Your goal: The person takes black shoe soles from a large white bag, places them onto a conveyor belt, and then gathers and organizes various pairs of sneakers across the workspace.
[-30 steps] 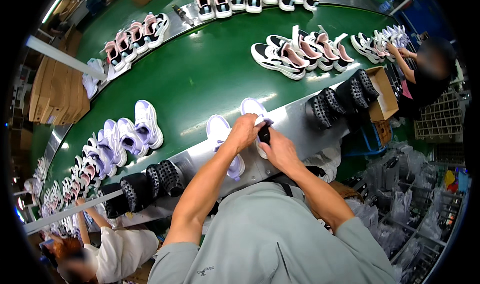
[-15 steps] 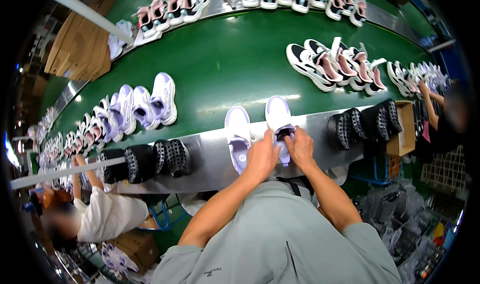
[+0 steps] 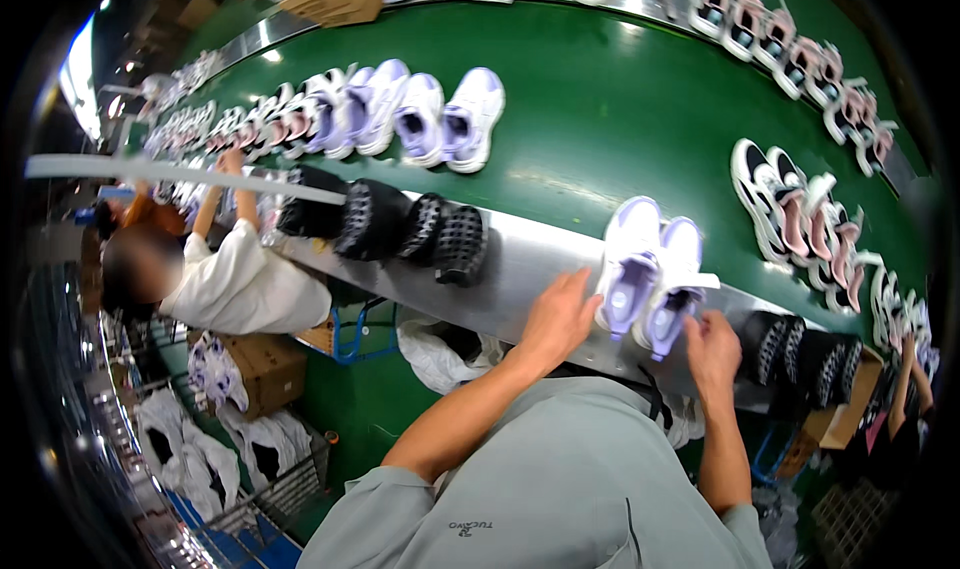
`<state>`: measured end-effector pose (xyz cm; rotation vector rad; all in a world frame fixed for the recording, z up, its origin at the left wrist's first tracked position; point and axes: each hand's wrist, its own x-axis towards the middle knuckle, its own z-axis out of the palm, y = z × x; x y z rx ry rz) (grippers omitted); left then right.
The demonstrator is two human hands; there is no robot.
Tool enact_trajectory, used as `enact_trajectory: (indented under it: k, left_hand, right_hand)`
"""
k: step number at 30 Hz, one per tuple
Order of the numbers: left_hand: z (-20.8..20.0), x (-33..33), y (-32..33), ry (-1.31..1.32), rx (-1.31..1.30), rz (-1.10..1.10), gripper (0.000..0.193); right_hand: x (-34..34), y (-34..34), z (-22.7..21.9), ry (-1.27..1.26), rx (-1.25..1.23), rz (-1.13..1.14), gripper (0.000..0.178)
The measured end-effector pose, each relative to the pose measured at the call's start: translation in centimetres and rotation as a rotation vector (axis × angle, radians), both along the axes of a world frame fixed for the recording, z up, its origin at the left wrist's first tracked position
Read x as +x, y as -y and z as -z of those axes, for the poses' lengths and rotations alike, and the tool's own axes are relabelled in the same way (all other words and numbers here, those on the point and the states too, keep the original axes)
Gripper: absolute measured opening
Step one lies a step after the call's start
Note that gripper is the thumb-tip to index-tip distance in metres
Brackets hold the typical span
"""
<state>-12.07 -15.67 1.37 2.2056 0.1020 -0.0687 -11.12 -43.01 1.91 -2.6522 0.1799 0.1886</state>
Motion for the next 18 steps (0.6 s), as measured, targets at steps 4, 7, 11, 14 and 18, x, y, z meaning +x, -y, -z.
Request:
enact_trajectory:
  k: [4,7,11,14,18]
  left_hand:
    - [-5.0,-3.0,-11.4,0.313,0.514,-0.28,0.016]
    - [-2.0,-3.5,-18.5,0.326,0.617,-0.487,0.024]
    - [1.8,-2.9,-21.7,0.105,0.752,-0.448,0.043]
    - [-0.3,-3.0,-21.3,0.155,0.684,-0.445,0.042]
    - [-9.4,-4.3,-17.3,0.38,0.537,-0.443,0.041]
  right_hand:
    - [-1.1,-2.6,-5.2,-0.023,0.248,0.08,0.021]
    - [-1.7,-6.0,-4.8,-0.011,0.419,-0.011,0.02]
    - [-1.6,-11.4,-5.2,-0.059,0.425,-0.133,0.018]
    - [-1.8,-13.1,-5.4,-0.075,0.3,-0.213,0.018]
    - [-1.5,-16.8,-6.3,-0.07,0.455,-0.113,0.023]
